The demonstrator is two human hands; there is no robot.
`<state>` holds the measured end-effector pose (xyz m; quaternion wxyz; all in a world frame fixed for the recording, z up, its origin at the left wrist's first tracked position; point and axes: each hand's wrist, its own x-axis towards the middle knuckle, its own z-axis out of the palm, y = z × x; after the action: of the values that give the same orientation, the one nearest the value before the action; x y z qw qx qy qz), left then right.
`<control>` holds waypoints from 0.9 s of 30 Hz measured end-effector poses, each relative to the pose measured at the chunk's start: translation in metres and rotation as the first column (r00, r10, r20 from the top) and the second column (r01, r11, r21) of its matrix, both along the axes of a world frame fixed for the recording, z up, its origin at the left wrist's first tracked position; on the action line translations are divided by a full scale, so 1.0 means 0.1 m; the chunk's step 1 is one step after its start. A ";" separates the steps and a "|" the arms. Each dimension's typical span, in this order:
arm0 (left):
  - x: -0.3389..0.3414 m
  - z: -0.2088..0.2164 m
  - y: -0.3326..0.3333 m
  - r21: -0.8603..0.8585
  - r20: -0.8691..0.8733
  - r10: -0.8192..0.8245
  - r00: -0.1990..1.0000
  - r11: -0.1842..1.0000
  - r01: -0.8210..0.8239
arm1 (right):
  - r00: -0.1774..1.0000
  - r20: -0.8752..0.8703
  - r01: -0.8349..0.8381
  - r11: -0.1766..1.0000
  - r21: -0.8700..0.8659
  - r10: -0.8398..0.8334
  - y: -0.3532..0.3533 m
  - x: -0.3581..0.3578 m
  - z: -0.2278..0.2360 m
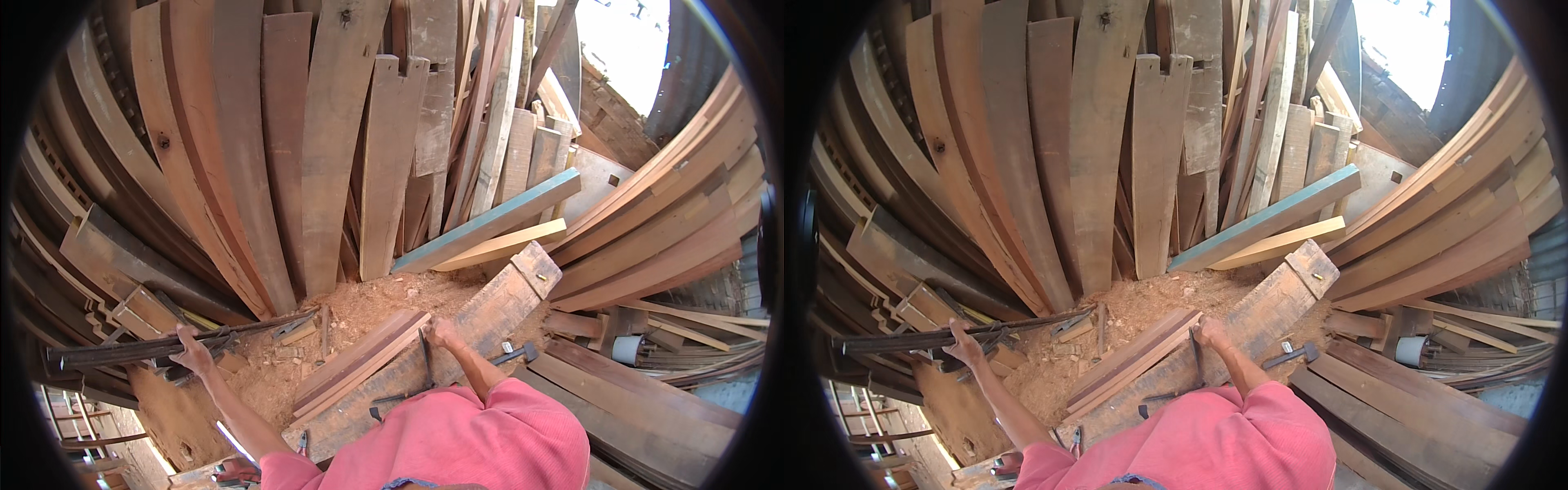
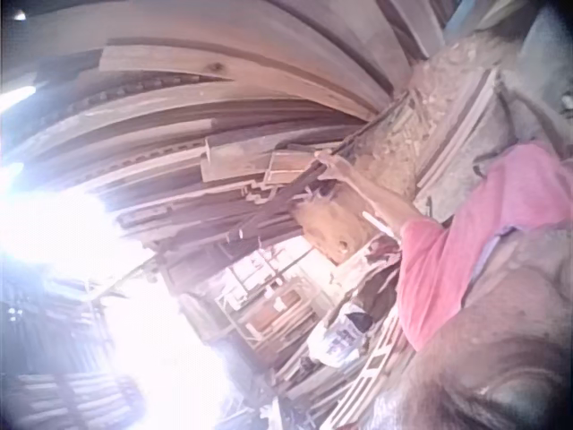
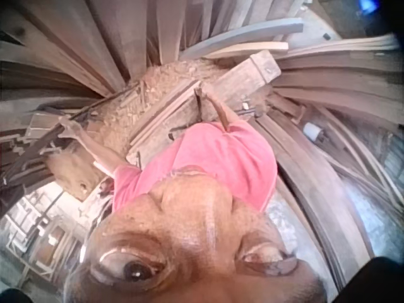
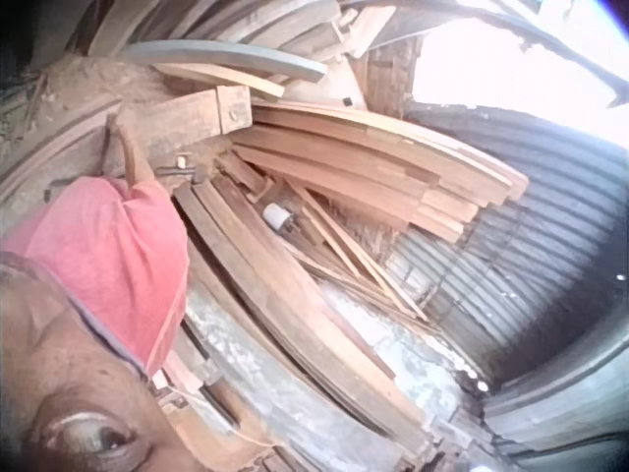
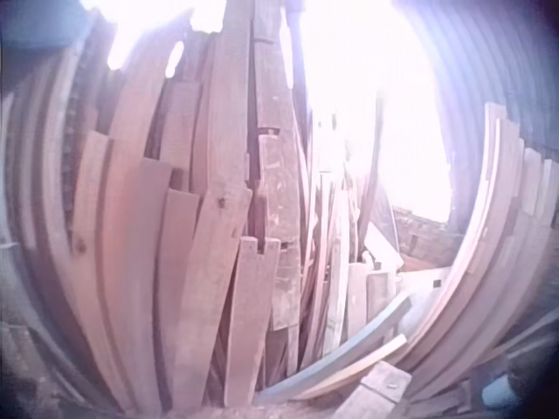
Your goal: The person uses clamps and a hammer to align and secure pieces of wood together, then removes the clamps after positioning the boards.
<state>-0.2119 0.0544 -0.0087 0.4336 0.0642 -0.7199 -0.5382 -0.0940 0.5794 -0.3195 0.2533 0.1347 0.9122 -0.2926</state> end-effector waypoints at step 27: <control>-1.26 0.41 -0.20 -0.100 0.345 0.060 0.937 0.995 -0.027 | 0.927 -0.055 0.364 0.925 -0.113 -0.371 0.49 2.89 -0.52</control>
<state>-0.3383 0.0345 0.0324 0.3139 0.1535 -0.8081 -0.4742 0.1951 0.6284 -0.3711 0.1657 0.2791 0.8638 -0.3854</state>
